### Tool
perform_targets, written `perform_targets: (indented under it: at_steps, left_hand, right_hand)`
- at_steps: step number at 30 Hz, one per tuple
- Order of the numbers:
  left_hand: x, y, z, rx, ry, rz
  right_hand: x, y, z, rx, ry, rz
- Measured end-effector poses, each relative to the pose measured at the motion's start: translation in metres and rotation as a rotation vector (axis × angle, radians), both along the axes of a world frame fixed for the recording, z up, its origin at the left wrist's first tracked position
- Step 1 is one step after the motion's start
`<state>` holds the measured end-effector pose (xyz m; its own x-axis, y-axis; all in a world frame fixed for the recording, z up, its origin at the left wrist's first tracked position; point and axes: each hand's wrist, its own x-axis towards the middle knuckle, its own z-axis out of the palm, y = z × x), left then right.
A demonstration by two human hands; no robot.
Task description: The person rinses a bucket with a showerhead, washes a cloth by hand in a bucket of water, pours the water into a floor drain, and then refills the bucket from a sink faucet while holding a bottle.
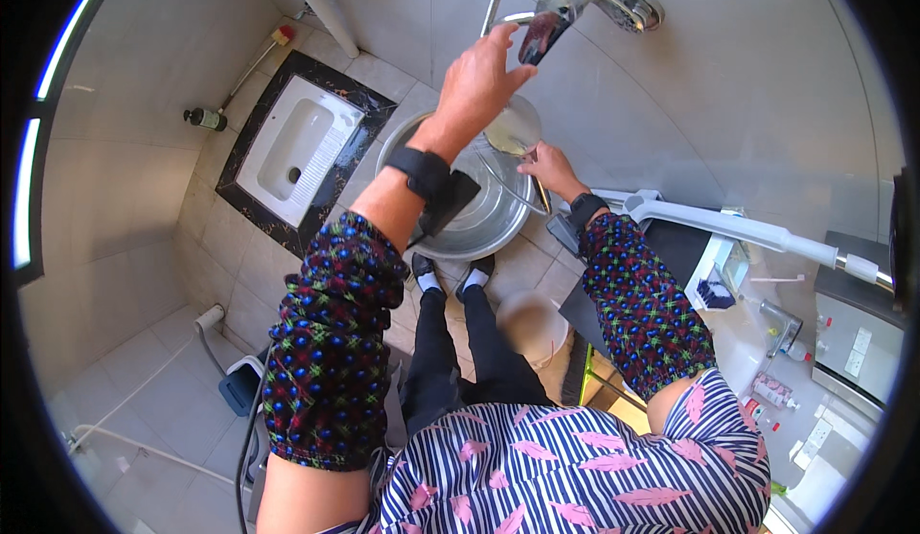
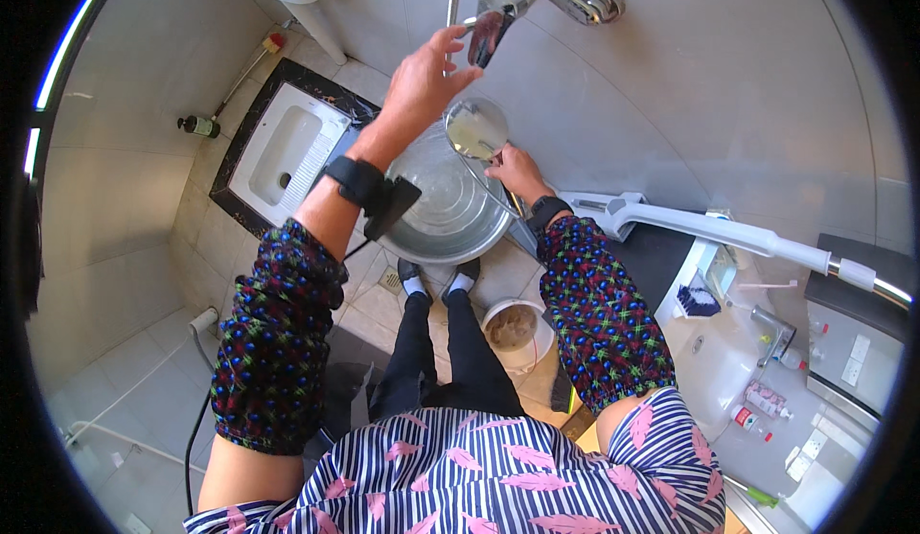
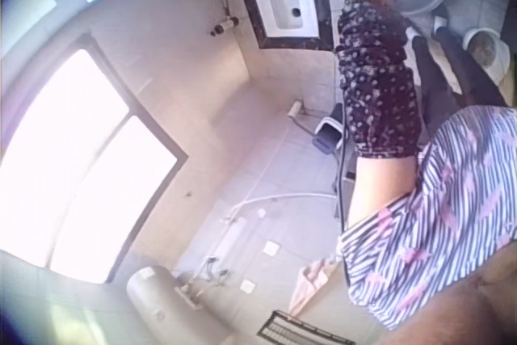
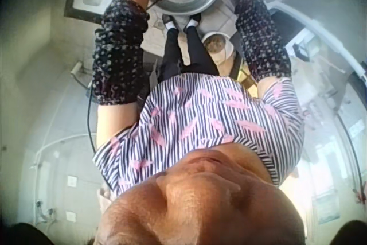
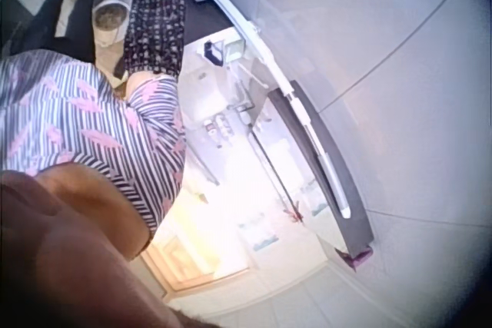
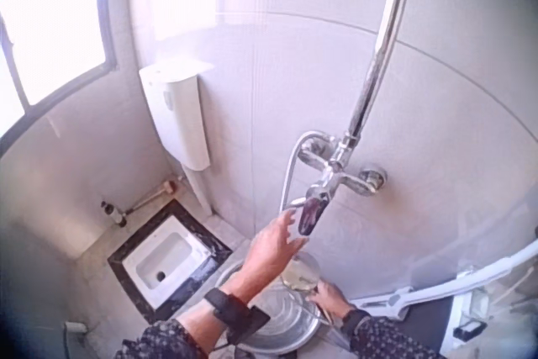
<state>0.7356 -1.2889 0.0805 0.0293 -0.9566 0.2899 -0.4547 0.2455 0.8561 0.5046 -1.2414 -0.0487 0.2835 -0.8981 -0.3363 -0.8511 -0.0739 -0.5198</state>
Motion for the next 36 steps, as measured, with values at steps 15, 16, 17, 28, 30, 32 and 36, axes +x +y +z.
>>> perform_targets:
  at_steps: [15,16,17,28,30,32,36]
  left_hand:
    - [0.006,-0.027,0.013,-0.078,-0.300,-0.096]
    - [0.005,-0.030,0.009,-0.112,-0.309,-0.078]
    - [0.004,-0.029,0.006,-0.107,-0.320,-0.068]
    - [-0.003,-0.028,0.007,-0.004,-0.376,-0.032]
    - [-0.004,-0.032,0.007,0.024,-0.401,-0.023]
    - [-0.004,-0.034,0.007,0.011,-0.387,-0.035]
    - [-0.003,-0.037,0.005,-0.013,-0.354,-0.058]
  right_hand:
    - [-0.010,-0.025,-0.025,-0.069,0.049,0.050]
    - [-0.010,-0.024,-0.026,-0.109,0.040,0.044]
    - [-0.008,-0.021,-0.028,-0.095,0.046,0.039]
    - [0.000,-0.020,-0.027,-0.067,0.161,0.113]
    - [-0.001,-0.023,-0.025,-0.076,0.153,0.109]
    - [-0.004,-0.024,-0.026,-0.073,0.157,0.103]
    - [-0.007,-0.024,-0.023,-0.051,0.170,0.097]
